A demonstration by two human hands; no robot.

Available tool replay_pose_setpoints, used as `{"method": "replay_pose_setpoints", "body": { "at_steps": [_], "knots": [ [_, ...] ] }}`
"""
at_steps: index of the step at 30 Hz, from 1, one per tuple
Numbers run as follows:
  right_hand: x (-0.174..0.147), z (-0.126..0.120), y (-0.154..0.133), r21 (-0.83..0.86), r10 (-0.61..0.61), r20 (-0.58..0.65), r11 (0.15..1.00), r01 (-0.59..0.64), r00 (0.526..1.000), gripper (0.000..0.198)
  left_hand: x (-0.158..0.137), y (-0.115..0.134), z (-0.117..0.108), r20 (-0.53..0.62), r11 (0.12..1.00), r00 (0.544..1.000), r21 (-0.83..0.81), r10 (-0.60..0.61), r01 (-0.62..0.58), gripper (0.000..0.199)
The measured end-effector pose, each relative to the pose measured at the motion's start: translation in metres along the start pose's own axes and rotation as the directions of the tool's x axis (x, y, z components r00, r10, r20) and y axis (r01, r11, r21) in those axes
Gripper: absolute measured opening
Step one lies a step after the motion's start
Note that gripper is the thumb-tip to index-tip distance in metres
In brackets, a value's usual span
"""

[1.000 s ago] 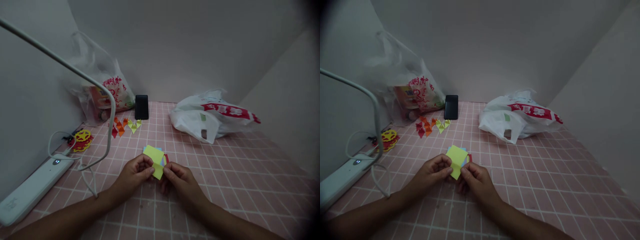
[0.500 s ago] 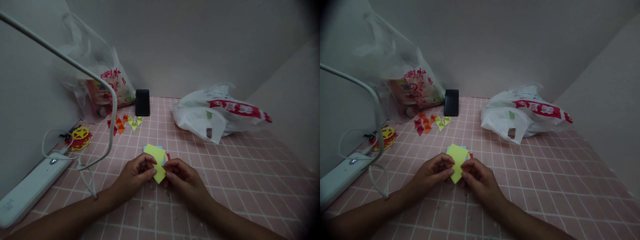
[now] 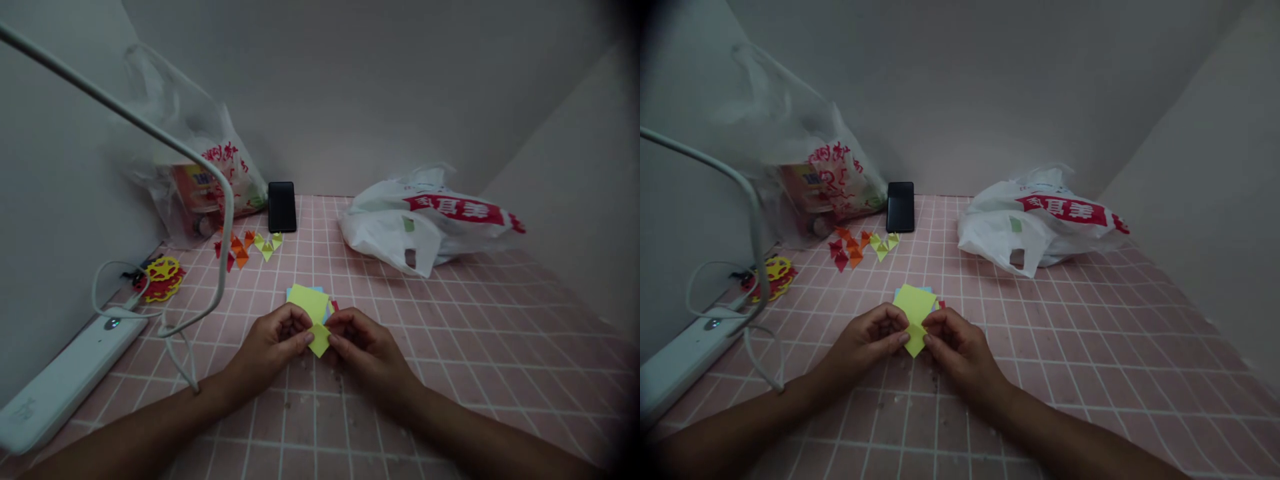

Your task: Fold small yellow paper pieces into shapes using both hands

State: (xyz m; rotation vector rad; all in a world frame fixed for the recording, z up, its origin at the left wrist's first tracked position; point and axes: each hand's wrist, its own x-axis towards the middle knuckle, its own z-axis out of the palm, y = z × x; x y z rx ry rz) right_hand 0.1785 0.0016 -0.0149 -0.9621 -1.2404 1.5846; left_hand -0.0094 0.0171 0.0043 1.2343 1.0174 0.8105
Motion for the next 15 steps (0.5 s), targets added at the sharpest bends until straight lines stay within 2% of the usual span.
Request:
{"method": "replay_pose_setpoints", "body": {
  "at_steps": [7, 12, 15],
  "knots": [
    [0.0003, 0.0008, -0.0043, -0.123, -0.013, -0.009, 0.992, 0.012, 1.0, 0.008, -0.0012, -0.0024, -0.0003, 0.028, 0.999, 1.0, 0.033, 0.002, -0.003, 0.014],
    [0.0027, 0.0022, -0.0059, -0.044, 0.069, 0.037, 0.997, -0.067, 0.997, 0.013, -0.001, -0.0037, 0.0015, 0.036, 0.994, 0.997, -0.085, -0.066, 0.068, 0.02],
    [0.0031, 0.0031, -0.0062, -0.001, 0.119, 0.029, 0.993, -0.119, 0.992, 0.016, -0.002, -0.0052, 0.0018, 0.05, 0.997, 0.997, -0.059, -0.055, 0.058, 0.019]
  ]
}}
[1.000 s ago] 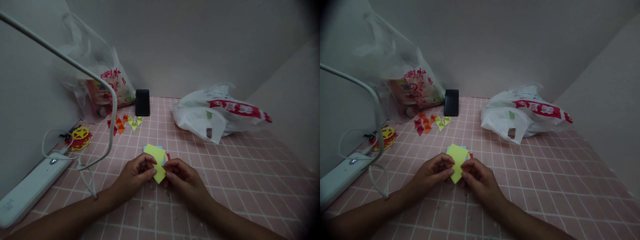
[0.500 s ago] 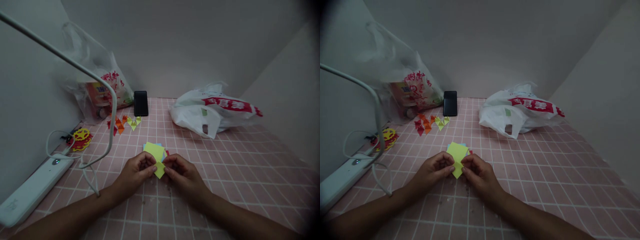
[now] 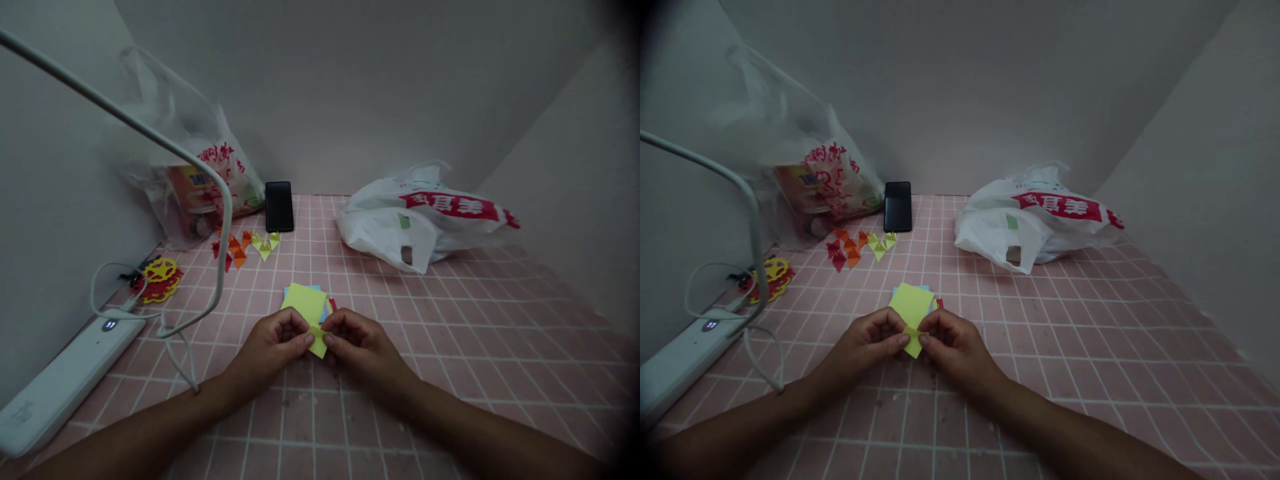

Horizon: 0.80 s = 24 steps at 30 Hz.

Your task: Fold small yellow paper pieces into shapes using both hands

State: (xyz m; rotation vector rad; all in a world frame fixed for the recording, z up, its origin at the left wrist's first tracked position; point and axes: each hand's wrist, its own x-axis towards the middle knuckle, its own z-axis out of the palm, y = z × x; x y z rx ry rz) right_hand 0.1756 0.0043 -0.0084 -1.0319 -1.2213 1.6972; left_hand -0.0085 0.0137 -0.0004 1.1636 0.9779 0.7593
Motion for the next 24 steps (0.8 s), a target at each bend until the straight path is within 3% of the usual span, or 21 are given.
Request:
{"method": "replay_pose_setpoints", "body": {
  "at_steps": [5, 13, 24],
  "knots": [
    [-0.0019, 0.0023, -0.0014, 0.02, 0.016, -0.002, 1.0, -0.016, 1.0, 0.015, -0.0017, -0.0009, 0.0014, -0.014, 0.994, 0.997, 0.072, 0.082, -0.081, 0.015],
    [-0.0017, 0.0038, -0.003, 0.106, 0.078, -0.007, 0.991, -0.077, 0.997, 0.021, -0.0049, 0.0055, 0.0091, -0.034, 0.994, 0.999, -0.105, -0.018, 0.014, 0.02],
    [-0.0025, 0.0046, -0.0057, 0.167, 0.111, -0.032, 0.98, -0.104, 0.993, 0.019, -0.0041, 0.0, 0.006, -0.06, 0.98, 0.998, -0.197, -0.009, -0.003, 0.016]
  ]
}}
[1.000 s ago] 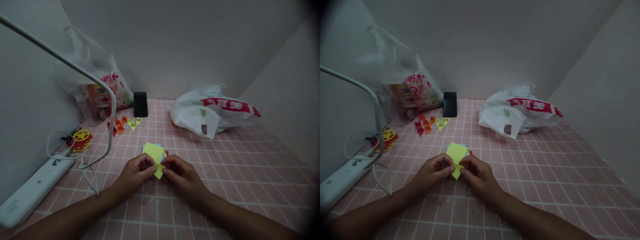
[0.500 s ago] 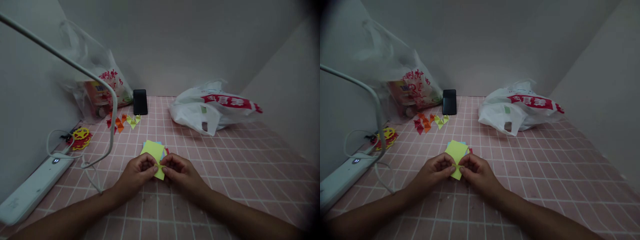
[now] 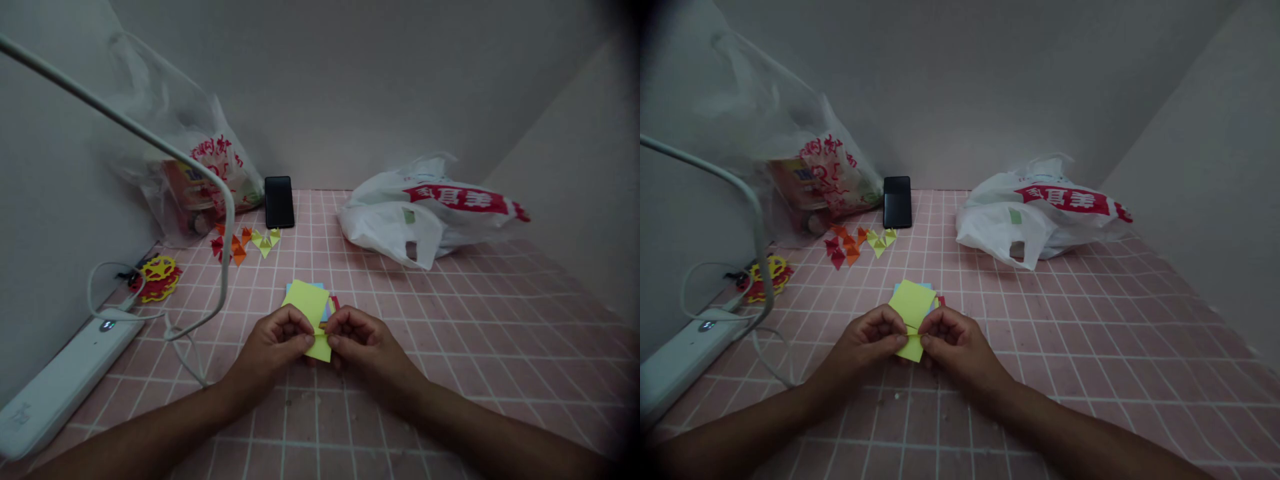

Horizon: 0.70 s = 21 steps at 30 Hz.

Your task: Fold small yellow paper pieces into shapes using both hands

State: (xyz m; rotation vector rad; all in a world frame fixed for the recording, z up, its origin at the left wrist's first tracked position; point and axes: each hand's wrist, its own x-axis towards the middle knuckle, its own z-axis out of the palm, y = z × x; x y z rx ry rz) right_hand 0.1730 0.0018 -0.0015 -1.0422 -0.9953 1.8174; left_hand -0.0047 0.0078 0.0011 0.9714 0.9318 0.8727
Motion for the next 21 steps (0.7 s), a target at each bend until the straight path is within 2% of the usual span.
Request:
{"method": "replay_pose_setpoints", "body": {
  "at_steps": [3, 8, 13, 21],
  "knots": [
    [-0.0003, 0.0005, -0.0002, 0.014, -0.001, -0.003, 1.0, 0.001, 1.0, 0.018, -0.0003, -0.0004, -0.0004, 0.0, 1.0, 1.0, 0.026, 0.008, -0.008, 0.014],
    [0.0006, 0.0006, -0.0006, -0.003, -0.023, -0.001, 1.0, 0.023, 1.0, 0.02, -0.0025, 0.0053, 0.0014, -0.018, 0.983, 0.998, 0.171, 0.064, -0.06, 0.01],
    [0.0009, 0.0019, -0.0024, -0.041, 0.018, -0.006, 0.999, -0.018, 1.0, 0.019, -0.0044, 0.0055, 0.0004, 0.004, 0.949, 0.996, 0.302, 0.09, -0.087, 0.006],
    [0.0014, 0.0006, -0.0017, -0.006, 0.015, -0.006, 1.0, -0.015, 1.0, 0.014, -0.0058, 0.0045, 0.0007, 0.012, 0.925, 0.994, 0.365, 0.112, -0.109, 0.006]
  ]
}}
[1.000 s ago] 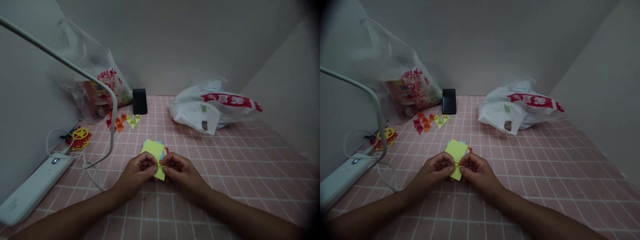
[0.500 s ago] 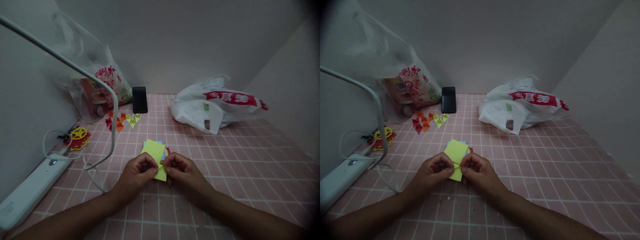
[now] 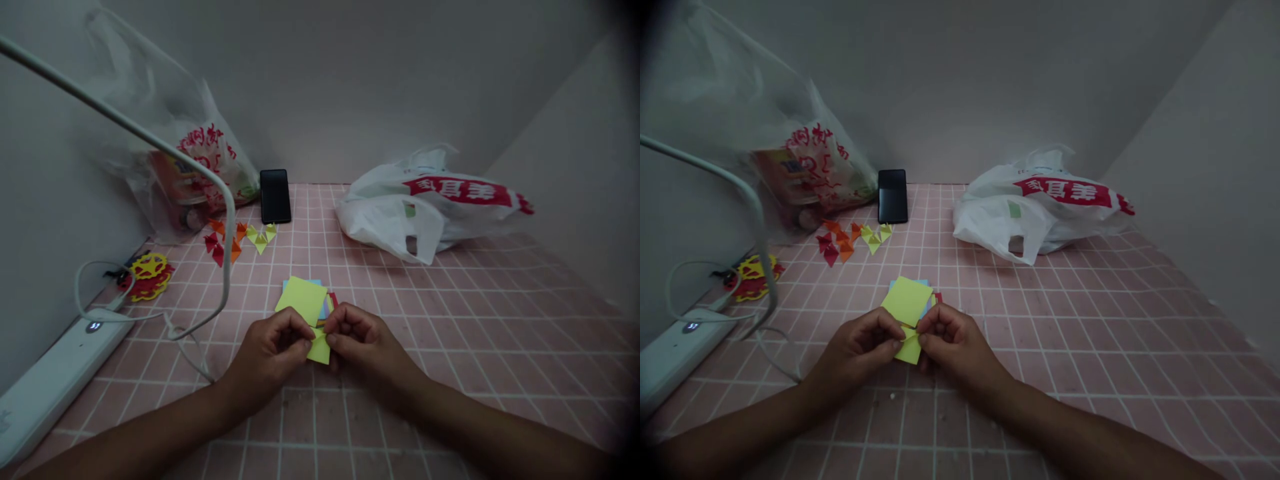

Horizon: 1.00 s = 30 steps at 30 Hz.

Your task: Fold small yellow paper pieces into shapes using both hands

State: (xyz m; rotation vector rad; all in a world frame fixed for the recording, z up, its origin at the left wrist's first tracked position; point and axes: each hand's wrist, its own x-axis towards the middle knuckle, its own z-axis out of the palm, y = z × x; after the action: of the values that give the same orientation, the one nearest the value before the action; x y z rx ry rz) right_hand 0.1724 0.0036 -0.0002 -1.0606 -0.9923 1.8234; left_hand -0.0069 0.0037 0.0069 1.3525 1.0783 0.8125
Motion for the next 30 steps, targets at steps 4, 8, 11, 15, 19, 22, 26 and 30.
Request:
{"method": "replay_pose_setpoints", "body": {
  "at_steps": [4, 8, 11, 15, 19, 22, 26, 30],
  "knots": [
    [0.0009, -0.0013, 0.001, 0.015, -0.008, 0.016, 1.0, 0.007, 1.0, 0.015, -0.0005, 0.0013, -0.0005, -0.015, 0.998, 1.0, 0.06, 0.014, -0.013, 0.005],
    [0.0007, -0.0014, 0.0016, 0.025, -0.003, 0.029, 1.0, 0.002, 1.0, 0.017, -0.0002, 0.0027, -0.0009, -0.007, 0.991, 0.999, 0.124, 0.042, -0.041, 0.003],
    [0.0003, -0.0014, 0.0018, -0.003, 0.01, 0.042, 1.0, -0.01, 0.999, 0.018, -0.0005, 0.0035, -0.0004, 0.003, 0.985, 0.998, 0.163, 0.056, -0.056, 0.003],
    [0.0004, -0.0014, 0.0015, -0.039, 0.025, 0.032, 0.999, -0.024, 0.999, 0.018, -0.0022, 0.0044, -0.0002, 0.011, 0.97, 0.997, 0.233, 0.076, -0.076, 0.006],
    [0.0009, -0.0013, 0.0011, -0.023, 0.009, 0.02, 1.0, -0.009, 1.0, 0.017, -0.0024, 0.0033, -0.0006, 0.01, 0.962, 0.996, 0.258, 0.087, -0.086, 0.006],
    [0.0008, -0.0009, 0.0011, -0.031, 0.009, 0.008, 0.999, -0.009, 1.0, 0.016, -0.0015, 0.0009, 0.0, 0.003, 0.974, 0.997, 0.213, 0.08, -0.079, 0.005],
    [0.0001, -0.0007, 0.0012, -0.037, 0.007, -0.005, 0.999, -0.007, 1.0, 0.015, -0.0009, -0.0003, 0.0012, -0.002, 0.992, 0.999, 0.121, 0.033, -0.032, 0.007],
    [-0.0005, -0.0008, -0.0001, -0.033, -0.002, 0.0, 0.999, 0.002, 1.0, 0.014, -0.0001, 0.0, 0.0015, -0.017, 0.994, 1.0, 0.105, 0.015, -0.013, 0.008]
  ]
}}
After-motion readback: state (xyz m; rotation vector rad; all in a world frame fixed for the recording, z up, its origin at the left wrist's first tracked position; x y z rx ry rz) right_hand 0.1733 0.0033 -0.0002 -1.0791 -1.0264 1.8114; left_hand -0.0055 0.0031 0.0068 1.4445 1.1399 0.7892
